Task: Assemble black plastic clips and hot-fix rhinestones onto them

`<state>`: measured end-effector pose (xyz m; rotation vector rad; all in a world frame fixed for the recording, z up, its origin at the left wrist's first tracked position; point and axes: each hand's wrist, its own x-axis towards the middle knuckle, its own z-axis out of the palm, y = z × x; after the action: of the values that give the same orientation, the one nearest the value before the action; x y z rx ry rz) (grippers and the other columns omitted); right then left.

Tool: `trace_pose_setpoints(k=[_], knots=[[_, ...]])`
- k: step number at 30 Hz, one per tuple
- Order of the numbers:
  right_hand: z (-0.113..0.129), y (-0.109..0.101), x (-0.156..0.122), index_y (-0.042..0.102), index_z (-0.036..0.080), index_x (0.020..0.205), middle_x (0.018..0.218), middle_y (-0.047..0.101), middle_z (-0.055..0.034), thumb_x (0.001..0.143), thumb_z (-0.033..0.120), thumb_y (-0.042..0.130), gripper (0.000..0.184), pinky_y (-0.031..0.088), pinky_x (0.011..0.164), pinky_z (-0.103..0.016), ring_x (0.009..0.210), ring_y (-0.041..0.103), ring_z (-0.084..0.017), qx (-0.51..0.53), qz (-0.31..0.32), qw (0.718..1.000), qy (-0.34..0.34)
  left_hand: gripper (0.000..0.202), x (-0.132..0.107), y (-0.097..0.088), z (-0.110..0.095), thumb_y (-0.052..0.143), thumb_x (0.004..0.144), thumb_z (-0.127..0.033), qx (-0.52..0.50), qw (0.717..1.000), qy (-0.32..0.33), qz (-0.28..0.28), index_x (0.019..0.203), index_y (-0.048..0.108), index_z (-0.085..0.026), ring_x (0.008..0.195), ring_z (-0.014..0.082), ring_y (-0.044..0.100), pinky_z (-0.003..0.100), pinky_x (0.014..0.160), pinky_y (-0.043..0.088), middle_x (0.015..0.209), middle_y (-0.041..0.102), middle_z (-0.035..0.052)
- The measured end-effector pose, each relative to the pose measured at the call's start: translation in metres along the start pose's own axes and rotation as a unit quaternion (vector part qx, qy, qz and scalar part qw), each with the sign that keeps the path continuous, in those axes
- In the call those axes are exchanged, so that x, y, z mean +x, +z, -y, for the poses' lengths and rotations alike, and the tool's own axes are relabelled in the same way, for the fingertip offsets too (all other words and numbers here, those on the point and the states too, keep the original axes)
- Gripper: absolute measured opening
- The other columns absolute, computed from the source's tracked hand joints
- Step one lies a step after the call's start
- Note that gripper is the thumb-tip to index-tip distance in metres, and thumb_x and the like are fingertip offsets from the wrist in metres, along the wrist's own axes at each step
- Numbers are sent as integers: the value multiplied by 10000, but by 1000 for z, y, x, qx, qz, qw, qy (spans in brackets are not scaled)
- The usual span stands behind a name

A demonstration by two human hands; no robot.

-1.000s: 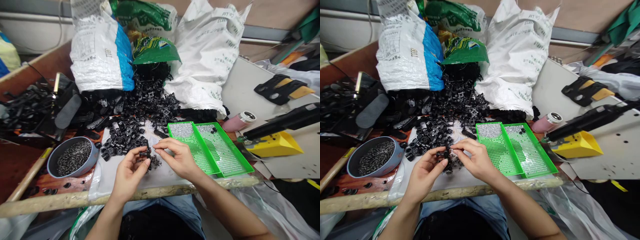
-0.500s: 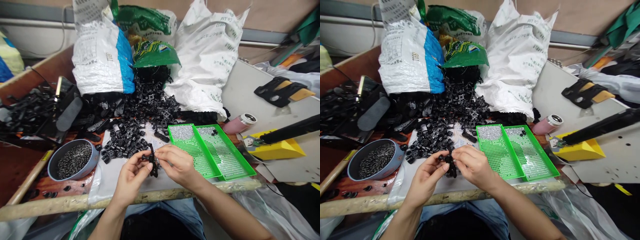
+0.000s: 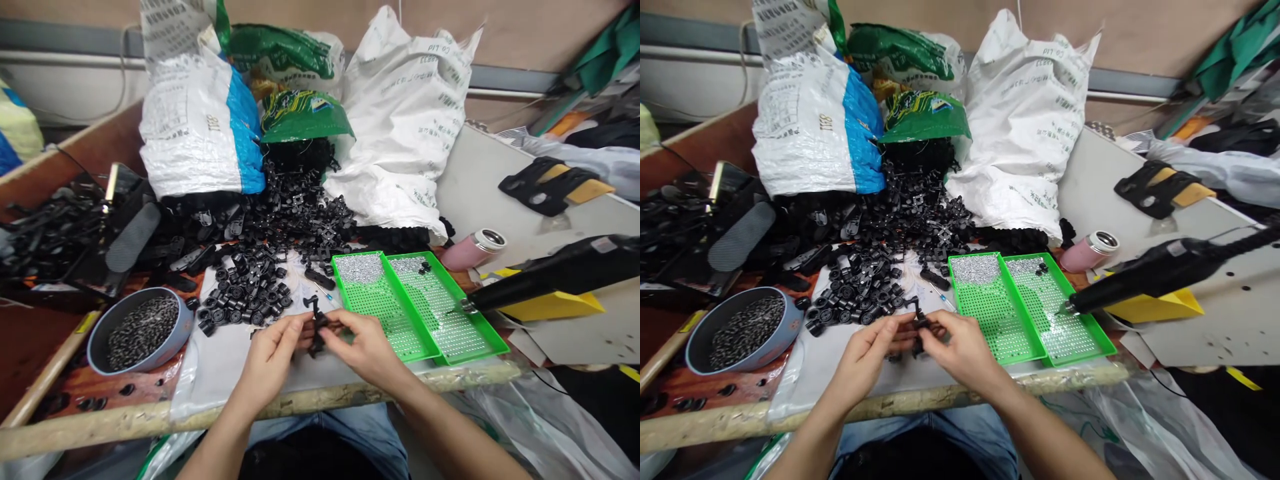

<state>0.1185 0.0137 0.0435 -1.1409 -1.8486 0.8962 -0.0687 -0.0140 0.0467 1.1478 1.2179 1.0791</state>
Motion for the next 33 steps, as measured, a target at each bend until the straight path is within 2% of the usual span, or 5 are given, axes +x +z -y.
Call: trace_pose_setpoints(k=[3, 7, 16, 24, 33], knots=[[-17, -10, -1, 692, 217, 889, 777, 725, -6, 893, 234, 609, 85, 530, 642, -265, 706, 675, -169, 16, -59, 997, 48, 303, 21, -5, -5, 570, 964, -390, 179, 981, 79, 5, 1151, 732, -216, 905, 263, 722, 397, 844, 567, 1013, 773, 99], [-29, -19, 2, 652, 221, 869, 745, 676, 5, 923, 329, 589, 136, 493, 630, -262, 684, 628, -162, 43, -115, 990, 69, 278, 71, -3, -13, 524, 949, -177, 487, 857, 169, 3, 1137, 729, -200, 1027, 304, 631, 453, 932, 488, 1075, 725, 136], [-30, -34, 17, 652, 233, 997, 959, 707, -42, 985, 346, 533, 165, 521, 823, -332, 907, 661, -204, -11, -115, 993, 21, 170, 116, 5, -16, 632, 844, -61, 515, 833, 193, 63, 784, 702, -204, 1097, 307, 546, 466, 951, 435, 1094, 650, 121], [-6, -28, 15, 642, 235, 1090, 1196, 713, -90, 1023, 304, 477, 192, 531, 983, -386, 1147, 671, -222, 67, 36, 997, -26, 284, 65, -13, -28, 744, 831, -305, 45, 990, 130, 17, 1091, 662, -227, 870, 183, 668, 287, 769, 537, 952, 704, 42], [-1, -42, 26, 634, 214, 1016, 848, 665, -15, 931, 334, 625, 148, 582, 631, -271, 724, 637, -141, 181, 21, 982, 50, 448, 31, 3, -23, 893, 674, -452, -228, 964, -129, 35, 1012, 740, -201, 714, 176, 728, 226, 559, 560, 906, 771, 65]])
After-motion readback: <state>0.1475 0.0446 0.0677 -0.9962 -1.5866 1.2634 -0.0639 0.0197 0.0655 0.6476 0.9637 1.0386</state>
